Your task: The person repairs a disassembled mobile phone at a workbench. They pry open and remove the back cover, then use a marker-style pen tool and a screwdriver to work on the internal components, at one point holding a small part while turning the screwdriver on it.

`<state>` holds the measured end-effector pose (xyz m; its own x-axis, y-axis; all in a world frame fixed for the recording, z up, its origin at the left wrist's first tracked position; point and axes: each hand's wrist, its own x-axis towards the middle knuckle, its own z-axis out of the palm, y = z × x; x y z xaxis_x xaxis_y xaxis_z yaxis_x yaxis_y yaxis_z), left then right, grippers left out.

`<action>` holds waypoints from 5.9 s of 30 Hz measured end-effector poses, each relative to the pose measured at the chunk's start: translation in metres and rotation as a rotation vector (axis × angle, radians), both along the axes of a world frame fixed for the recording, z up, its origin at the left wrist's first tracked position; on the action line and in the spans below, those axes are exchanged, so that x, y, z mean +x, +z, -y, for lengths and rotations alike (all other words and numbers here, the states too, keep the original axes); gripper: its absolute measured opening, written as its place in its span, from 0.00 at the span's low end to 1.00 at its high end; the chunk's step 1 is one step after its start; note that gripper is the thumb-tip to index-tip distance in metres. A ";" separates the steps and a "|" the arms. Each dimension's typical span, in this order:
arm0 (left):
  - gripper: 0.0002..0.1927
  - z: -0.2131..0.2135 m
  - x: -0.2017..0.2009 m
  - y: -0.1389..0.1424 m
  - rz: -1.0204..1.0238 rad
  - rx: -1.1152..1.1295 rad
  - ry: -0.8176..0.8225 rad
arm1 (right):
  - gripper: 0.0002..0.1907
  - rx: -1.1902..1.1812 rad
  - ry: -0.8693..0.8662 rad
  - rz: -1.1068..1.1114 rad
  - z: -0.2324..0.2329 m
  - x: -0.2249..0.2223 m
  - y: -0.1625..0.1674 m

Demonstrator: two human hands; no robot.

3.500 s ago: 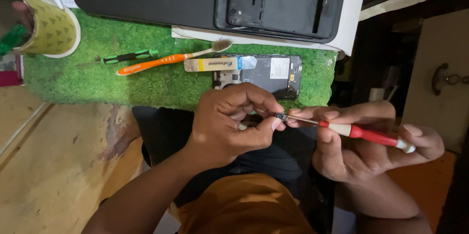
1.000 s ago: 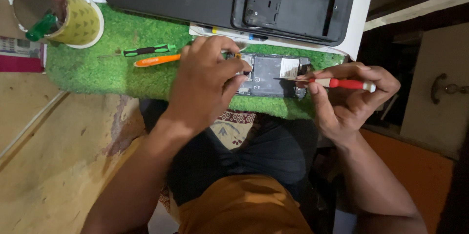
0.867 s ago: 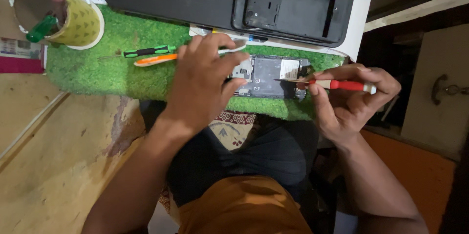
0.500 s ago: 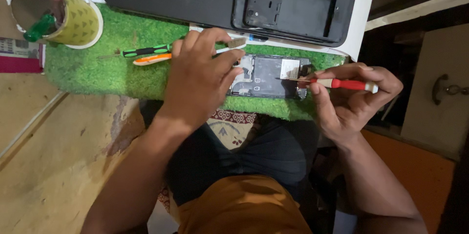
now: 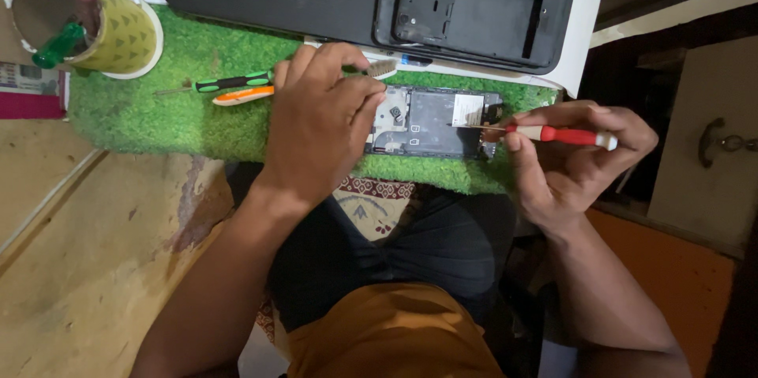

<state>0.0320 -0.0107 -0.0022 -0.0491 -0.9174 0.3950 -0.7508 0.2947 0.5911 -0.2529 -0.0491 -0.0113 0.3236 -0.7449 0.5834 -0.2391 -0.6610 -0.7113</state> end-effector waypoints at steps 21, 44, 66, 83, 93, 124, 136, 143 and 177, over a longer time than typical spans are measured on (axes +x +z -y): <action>0.06 -0.013 0.010 0.024 0.073 0.105 -0.308 | 0.26 0.448 0.020 0.300 -0.004 -0.018 -0.008; 0.22 -0.006 -0.031 0.005 0.040 -0.080 -0.357 | 0.28 0.414 -0.040 0.216 -0.003 -0.018 -0.008; 0.33 0.001 -0.030 0.003 0.102 0.052 -0.385 | 0.26 0.484 -0.010 0.256 -0.006 -0.017 -0.009; 0.46 0.010 -0.045 0.007 0.081 0.093 -0.408 | 0.27 0.483 0.030 0.308 -0.011 -0.008 -0.006; 0.45 0.010 -0.056 0.001 0.038 0.142 -0.392 | 0.27 0.531 0.056 0.376 -0.006 -0.004 0.000; 0.36 0.025 -0.033 0.024 0.354 -0.007 -0.498 | 0.13 0.555 -0.208 -0.574 -0.009 0.027 0.045; 0.32 0.052 -0.033 0.041 0.481 -0.090 -0.659 | 0.14 0.610 -0.178 -0.621 -0.005 0.023 0.045; 0.31 0.061 -0.036 0.040 0.520 -0.054 -0.705 | 0.14 0.634 -0.167 -0.590 -0.004 0.024 0.045; 0.27 0.082 -0.058 0.060 0.628 0.398 -0.855 | 0.11 0.610 -0.177 -0.633 -0.002 0.021 0.040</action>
